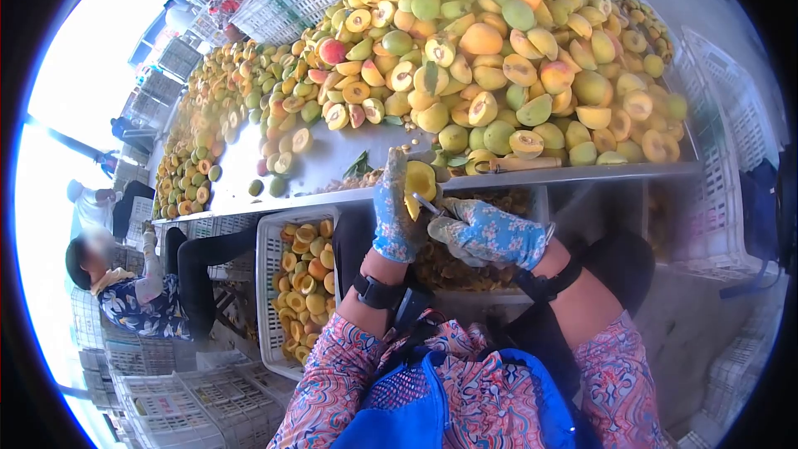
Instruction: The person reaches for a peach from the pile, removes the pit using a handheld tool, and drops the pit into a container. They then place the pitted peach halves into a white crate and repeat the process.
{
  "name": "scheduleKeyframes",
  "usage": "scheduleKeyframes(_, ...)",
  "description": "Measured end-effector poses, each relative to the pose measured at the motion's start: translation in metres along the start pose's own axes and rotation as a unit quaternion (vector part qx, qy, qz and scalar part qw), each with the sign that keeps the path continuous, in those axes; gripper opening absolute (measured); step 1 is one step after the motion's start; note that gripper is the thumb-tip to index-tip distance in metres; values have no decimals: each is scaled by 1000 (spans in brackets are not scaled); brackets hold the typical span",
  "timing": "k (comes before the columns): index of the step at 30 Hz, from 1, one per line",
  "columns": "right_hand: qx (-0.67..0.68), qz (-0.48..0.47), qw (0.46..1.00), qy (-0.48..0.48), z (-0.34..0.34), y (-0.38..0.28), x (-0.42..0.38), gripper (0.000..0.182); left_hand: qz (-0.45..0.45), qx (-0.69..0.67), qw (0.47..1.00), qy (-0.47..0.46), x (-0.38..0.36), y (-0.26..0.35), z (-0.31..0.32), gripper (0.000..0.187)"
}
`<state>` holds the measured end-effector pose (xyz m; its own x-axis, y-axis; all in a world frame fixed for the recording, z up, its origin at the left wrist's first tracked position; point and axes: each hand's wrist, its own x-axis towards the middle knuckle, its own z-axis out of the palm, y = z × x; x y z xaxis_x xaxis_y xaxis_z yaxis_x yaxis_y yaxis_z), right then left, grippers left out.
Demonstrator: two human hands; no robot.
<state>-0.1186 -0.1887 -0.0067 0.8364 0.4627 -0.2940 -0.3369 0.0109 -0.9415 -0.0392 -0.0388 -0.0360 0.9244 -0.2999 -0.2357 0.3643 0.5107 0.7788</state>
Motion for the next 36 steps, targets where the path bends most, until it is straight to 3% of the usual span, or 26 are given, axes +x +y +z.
scheduleKeyframes(2, -332, -8, 943, 9, -20, 2, -5, 46, 13, 37, 999, 9, 5, 6, -6, 47)
scheduleKeyframes(4, -489, 23, 871, 33, -21, 14, -11, 50, 93, 188, 977, 29, -1, 23, -4, 46)
scheduleKeyframes(5, -473, 96, 875, 33, -17, 13, -15, 49, 79, 196, 975, 73, -11, 33, -7, 44)
scheduleKeyframes(6, -466, 114, 877, 35, -14, 14, -17, 50, 86, 223, 970, 44, -20, 48, -22, 43)
scheduleKeyframes(8, -452, 91, 886, 50, -11, 14, -19, 50, 106, 339, 934, 43, -41, 77, -57, 44)
scheduleKeyframes(9, -454, 85, 885, 47, -11, 11, -21, 50, 47, 378, 924, 45, -50, 95, -89, 38)
scheduleKeyframes(10, -468, 86, 878, 53, -11, 7, -22, 49, 68, 453, 888, 30, -47, 102, -133, 34)
scheduleKeyframes(11, -480, 87, 871, 60, -10, 6, -21, 48, 59, 589, 804, 47, -54, 114, -150, 29)
scheduleKeyframes(12, -480, 84, 871, 58, -8, 6, -18, 48, 126, 775, 619, 10, -63, 135, -125, 28)
scheduleKeyframes(14, -490, 56, 869, 44, -3, 7, -12, 47, 256, 816, 518, 27, -37, 150, -146, 26)
scheduleKeyframes(15, -494, 25, 868, 44, -1, 11, -7, 47, 235, 711, 661, 52, -11, 148, -151, 26)
scheduleKeyframes(19, -479, 16, 877, 40, 1, 10, 10, 48, 317, 738, 596, 4, 103, 144, -136, 28)
scheduleKeyframes(20, -479, 17, 876, 43, -1, 10, 12, 48, 270, 761, 589, 34, 125, 144, -126, 32)
scheduleKeyframes(21, -471, 14, 881, 42, -1, 9, 15, 48, 292, 774, 560, 45, 164, 137, -146, 39)
scheduleKeyframes(22, -462, 11, 886, 41, -2, 8, 17, 48, 237, 795, 551, 91, 178, 137, -133, 46)
scheduleKeyframes(24, -464, 7, 884, 49, -4, 8, 19, 49, 135, 770, 615, 107, 174, 135, -103, 59)
scheduleKeyframes(25, -459, 4, 887, 49, -3, 5, 20, 50, 145, 756, 634, 79, 196, 130, -122, 63)
scheduleKeyframes(26, -453, -1, 890, 48, -3, 3, 21, 51, 221, 803, 550, 64, 211, 126, -145, 61)
scheduleKeyframes(28, -446, -11, 894, 51, -2, 7, 27, 52, 5, 812, 584, -5, 187, 143, -115, 57)
scheduleKeyframes(29, -446, -34, 892, 62, -1, 8, 31, 49, 0, 813, 583, -3, 181, 144, -122, 57)
scheduleKeyframes(31, -433, -87, 892, 96, 3, 11, 38, 45, -111, 652, 750, -6, 164, 145, -139, 55)
scheduleKeyframes(32, -431, -88, 893, 96, 6, 8, 40, 45, -98, 586, 804, 0, 156, 141, -144, 52)
scheduleKeyframes(34, -332, -128, 925, 137, 14, 1, 47, 44, -62, 429, 901, -8, 115, 134, -133, 49)
scheduleKeyframes(36, -309, -138, 928, 155, 25, 5, 60, 42, -52, 293, 952, -66, 65, 129, -96, 47)
